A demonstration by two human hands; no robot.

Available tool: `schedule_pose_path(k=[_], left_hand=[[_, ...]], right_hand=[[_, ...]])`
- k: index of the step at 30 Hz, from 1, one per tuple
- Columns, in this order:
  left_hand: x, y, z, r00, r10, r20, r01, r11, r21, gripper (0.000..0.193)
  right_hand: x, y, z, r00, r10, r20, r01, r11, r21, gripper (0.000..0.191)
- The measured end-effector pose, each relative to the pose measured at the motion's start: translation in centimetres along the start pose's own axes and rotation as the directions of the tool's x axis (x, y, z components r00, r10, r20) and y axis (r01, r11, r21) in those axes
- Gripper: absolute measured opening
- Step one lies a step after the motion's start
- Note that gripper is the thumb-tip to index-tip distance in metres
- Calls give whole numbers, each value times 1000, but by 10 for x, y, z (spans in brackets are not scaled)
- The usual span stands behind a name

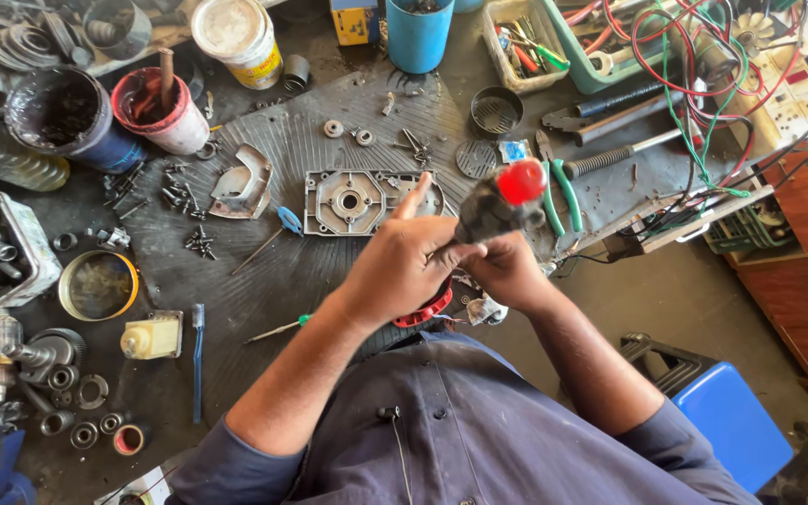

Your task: The person works on a red cylindrical electrical component, using a screwdriver to manipulate internal parts. They then use a green-handled tool to adjust the component further. Finally, they clean a metal housing with a cloth and a blue air blower.

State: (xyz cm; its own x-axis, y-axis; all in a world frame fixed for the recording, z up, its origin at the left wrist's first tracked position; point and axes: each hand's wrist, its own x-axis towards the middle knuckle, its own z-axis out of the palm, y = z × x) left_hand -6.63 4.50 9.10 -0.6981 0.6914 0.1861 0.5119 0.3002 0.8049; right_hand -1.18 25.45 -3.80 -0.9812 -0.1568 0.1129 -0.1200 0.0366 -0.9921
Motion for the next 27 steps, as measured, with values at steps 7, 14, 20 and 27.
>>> schedule_pose_path(k=[7,14,20,27], left_hand=[[-5,46,-9,801,312,-512,-473,853,-220,72],[31,105,-12,846,266,-461,-327,944,-54,36],[60,111,-53,892,414,-178,-430,662,-614,28],[45,96,-9,909,227,-350,-294,944,-150,37]], right_hand=[[8,-23,11,985,-154,74,155,988,-4,6],[2,-38,11,998,-55,28,52,993,102,4],[8,-41,16,999,-49,1,49,994,101,5],[5,-43,11,999,-34,-17,37,982,184,8]])
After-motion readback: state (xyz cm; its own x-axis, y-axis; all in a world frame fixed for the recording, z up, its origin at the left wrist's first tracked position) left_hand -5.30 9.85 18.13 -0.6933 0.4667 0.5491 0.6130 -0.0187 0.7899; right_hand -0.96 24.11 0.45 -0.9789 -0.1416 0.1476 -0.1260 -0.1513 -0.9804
